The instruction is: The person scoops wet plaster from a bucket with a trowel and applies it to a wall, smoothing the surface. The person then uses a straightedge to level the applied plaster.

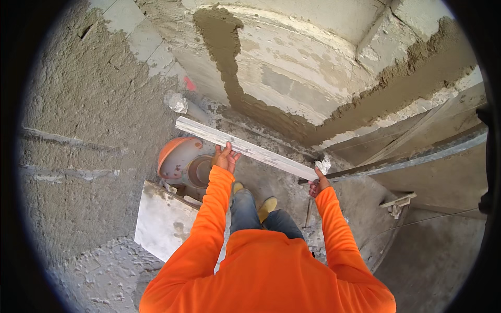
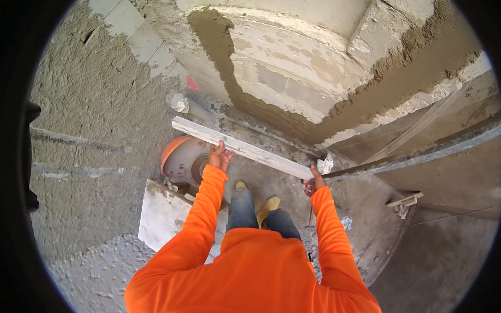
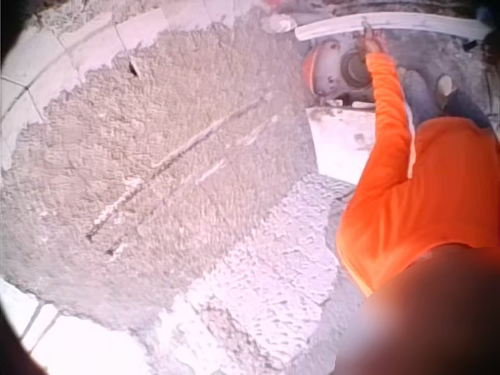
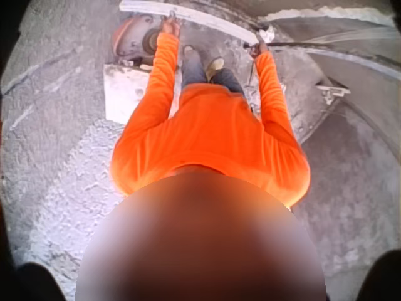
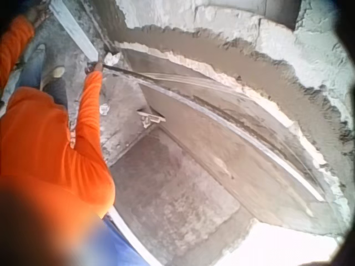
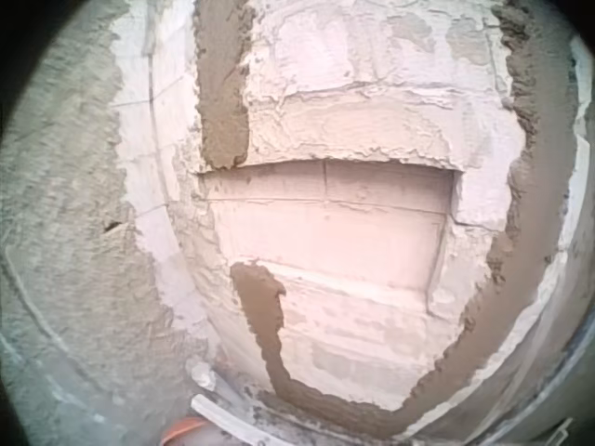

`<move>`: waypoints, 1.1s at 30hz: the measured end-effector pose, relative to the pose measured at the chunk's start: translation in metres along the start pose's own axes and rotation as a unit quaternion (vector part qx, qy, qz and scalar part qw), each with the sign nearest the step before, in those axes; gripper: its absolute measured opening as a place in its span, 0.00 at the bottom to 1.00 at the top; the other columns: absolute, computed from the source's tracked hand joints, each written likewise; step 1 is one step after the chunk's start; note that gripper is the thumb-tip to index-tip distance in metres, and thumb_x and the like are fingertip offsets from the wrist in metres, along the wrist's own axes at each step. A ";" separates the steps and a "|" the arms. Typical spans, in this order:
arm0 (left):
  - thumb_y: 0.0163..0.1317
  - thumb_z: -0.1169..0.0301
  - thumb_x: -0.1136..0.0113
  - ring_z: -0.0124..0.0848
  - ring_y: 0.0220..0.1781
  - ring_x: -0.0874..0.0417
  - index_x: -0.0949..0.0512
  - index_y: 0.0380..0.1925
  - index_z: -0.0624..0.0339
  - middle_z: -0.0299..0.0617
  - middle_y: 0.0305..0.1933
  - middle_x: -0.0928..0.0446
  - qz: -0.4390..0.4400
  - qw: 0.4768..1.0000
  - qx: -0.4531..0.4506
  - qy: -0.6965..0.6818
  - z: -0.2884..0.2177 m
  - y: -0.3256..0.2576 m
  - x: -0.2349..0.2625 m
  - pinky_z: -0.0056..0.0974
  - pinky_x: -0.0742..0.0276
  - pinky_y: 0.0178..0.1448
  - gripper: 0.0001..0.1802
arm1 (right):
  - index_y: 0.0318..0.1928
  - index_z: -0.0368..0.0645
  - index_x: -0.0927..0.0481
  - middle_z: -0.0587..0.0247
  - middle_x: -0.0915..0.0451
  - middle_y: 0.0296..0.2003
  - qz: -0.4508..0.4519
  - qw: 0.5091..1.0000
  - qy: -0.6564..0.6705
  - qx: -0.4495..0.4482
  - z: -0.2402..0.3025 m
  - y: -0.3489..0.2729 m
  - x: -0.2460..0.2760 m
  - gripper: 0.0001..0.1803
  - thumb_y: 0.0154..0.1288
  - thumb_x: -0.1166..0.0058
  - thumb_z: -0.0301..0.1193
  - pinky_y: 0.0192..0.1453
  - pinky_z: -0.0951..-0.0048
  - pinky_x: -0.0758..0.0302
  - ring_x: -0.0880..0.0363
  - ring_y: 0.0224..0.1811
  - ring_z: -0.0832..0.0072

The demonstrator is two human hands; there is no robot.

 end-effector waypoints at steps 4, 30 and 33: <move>0.64 0.64 0.33 0.44 0.61 0.29 0.49 0.73 0.46 0.43 0.63 0.32 -0.077 0.995 0.052 0.040 0.036 0.038 0.013 0.55 0.25 0.60 0.43 | 0.46 0.56 0.24 0.65 0.22 0.29 0.051 0.995 0.042 -0.072 0.009 0.038 0.005 0.33 0.57 0.45 0.69 0.26 0.71 0.32 0.32 0.21 0.78; 0.53 0.67 0.23 0.35 0.40 0.20 0.30 0.53 0.54 0.39 0.45 0.21 -0.185 0.982 -0.027 0.031 0.338 0.417 0.112 0.42 0.22 0.45 0.30 | 0.49 0.48 0.26 0.66 0.22 0.33 -0.038 0.872 0.340 0.349 0.045 0.485 0.015 0.22 0.64 0.36 0.48 0.42 0.67 0.19 0.22 0.35 0.73; 0.53 0.64 0.24 0.33 0.42 0.19 0.28 0.52 0.52 0.38 0.45 0.19 -0.164 0.985 -0.033 0.049 0.357 0.430 0.122 0.40 0.25 0.44 0.28 | 0.53 0.48 0.26 0.66 0.23 0.34 -0.083 0.865 0.362 0.339 0.042 0.497 0.018 0.24 0.67 0.40 0.51 0.41 0.67 0.20 0.24 0.33 0.75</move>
Point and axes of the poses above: each hand's wrist, its own y-axis towards the middle knuckle, its own x-axis out of the back of the hand, z = x × y, the point moved 5 cm from there along y, towards the middle knuckle
